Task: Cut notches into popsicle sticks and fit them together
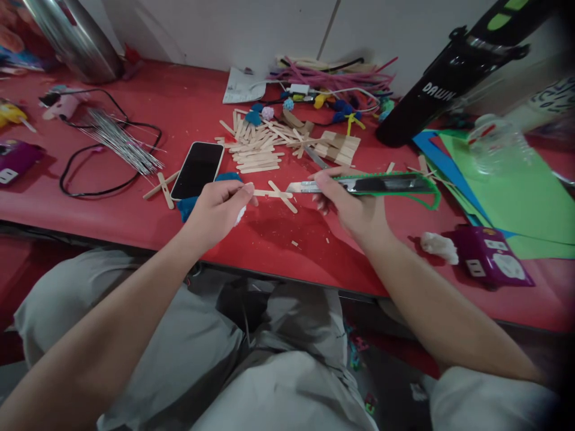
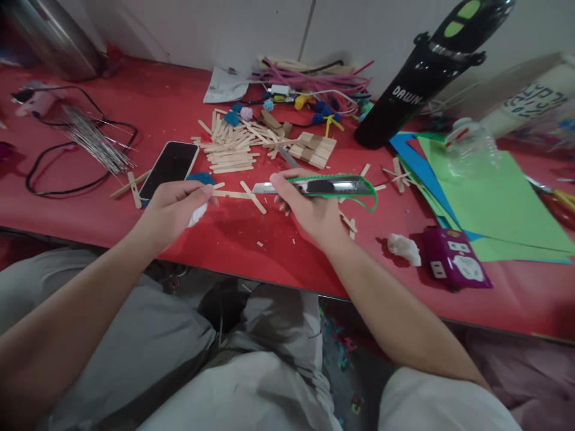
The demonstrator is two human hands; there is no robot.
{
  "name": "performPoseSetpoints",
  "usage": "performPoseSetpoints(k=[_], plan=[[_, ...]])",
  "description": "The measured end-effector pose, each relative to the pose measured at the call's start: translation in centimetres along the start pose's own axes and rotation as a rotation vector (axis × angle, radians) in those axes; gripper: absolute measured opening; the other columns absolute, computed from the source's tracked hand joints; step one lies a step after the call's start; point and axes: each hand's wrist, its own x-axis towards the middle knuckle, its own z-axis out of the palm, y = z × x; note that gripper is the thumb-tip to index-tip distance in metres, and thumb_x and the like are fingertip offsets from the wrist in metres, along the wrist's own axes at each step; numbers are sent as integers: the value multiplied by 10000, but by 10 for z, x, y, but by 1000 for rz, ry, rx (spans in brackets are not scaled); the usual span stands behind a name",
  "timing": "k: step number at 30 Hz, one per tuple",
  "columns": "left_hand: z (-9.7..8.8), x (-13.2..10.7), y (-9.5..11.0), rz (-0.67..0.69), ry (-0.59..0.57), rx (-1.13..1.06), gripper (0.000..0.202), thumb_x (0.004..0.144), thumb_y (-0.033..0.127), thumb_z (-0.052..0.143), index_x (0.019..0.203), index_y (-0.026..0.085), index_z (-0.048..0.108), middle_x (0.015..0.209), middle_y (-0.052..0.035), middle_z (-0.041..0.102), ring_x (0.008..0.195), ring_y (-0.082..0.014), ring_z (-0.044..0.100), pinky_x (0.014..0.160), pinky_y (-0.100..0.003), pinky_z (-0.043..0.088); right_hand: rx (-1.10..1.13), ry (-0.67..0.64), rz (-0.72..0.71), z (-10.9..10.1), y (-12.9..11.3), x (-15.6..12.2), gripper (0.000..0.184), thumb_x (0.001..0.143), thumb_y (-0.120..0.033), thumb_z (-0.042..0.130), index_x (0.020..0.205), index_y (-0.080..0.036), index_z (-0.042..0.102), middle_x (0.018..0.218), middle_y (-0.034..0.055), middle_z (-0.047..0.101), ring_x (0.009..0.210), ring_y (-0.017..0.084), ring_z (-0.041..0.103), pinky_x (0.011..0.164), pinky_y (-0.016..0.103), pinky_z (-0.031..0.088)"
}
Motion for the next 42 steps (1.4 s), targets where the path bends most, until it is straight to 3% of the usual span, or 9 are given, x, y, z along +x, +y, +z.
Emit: performPoseSetpoints(k=[4, 8, 14, 19, 25, 42], plan=[[3, 1, -9, 34, -50, 210, 302, 840, 366, 506, 629, 175, 609, 485, 47, 336, 476, -97, 317, 484, -275, 226, -139, -64, 0, 3, 3, -2, 214, 853, -417, 708, 820, -206, 698, 591, -18, 639, 477, 96, 570, 457, 220, 482], [2, 2, -13, 94, -100, 483, 306, 820, 340, 505, 554, 190, 521, 527, 21, 413, 526, -119, 377, 538, -301, 266, -117, -91, -36, 7, 0, -6, 261, 884, -441, 663, 804, -194, 675, 590, -17, 644, 470, 90, 573, 451, 214, 484], [3, 1, -11, 71, -221, 694, 346, 873, 374, 397, 570, 207, 396, 587, -18, 507, 603, -165, 490, 582, -320, 288, -152, -190, -86, 16, -8, -18, 270, 928, -435, 602, 851, -187, 675, 659, -1, 687, 511, 100, 623, 493, 225, 513], [6, 1, -9, 29, -245, 818, 328, 883, 378, 336, 690, 203, 535, 827, -74, 682, 837, -246, 625, 647, -330, 343, -335, -212, -224, 18, -4, -21, 261, 948, -437, 570, 888, -214, 692, 757, 5, 716, 742, 153, 694, 657, 263, 541], [9, 0, -6, 21, -223, 922, 383, 878, 381, 301, 726, 198, 601, 844, -102, 710, 865, -278, 656, 622, -340, 337, -382, -203, -248, 19, -5, -22, 259, 956, -431, 553, 927, -217, 695, 790, 4, 727, 808, 172, 703, 714, 278, 539], [13, -5, 2, 32, -220, 1052, 485, 897, 358, 280, 858, 160, 721, 922, -167, 747, 927, -373, 699, 680, -423, 490, -358, -208, -218, 27, -11, -26, 208, 929, -328, 592, 858, -181, 721, 644, -7, 687, 561, 111, 640, 587, 213, 524]])
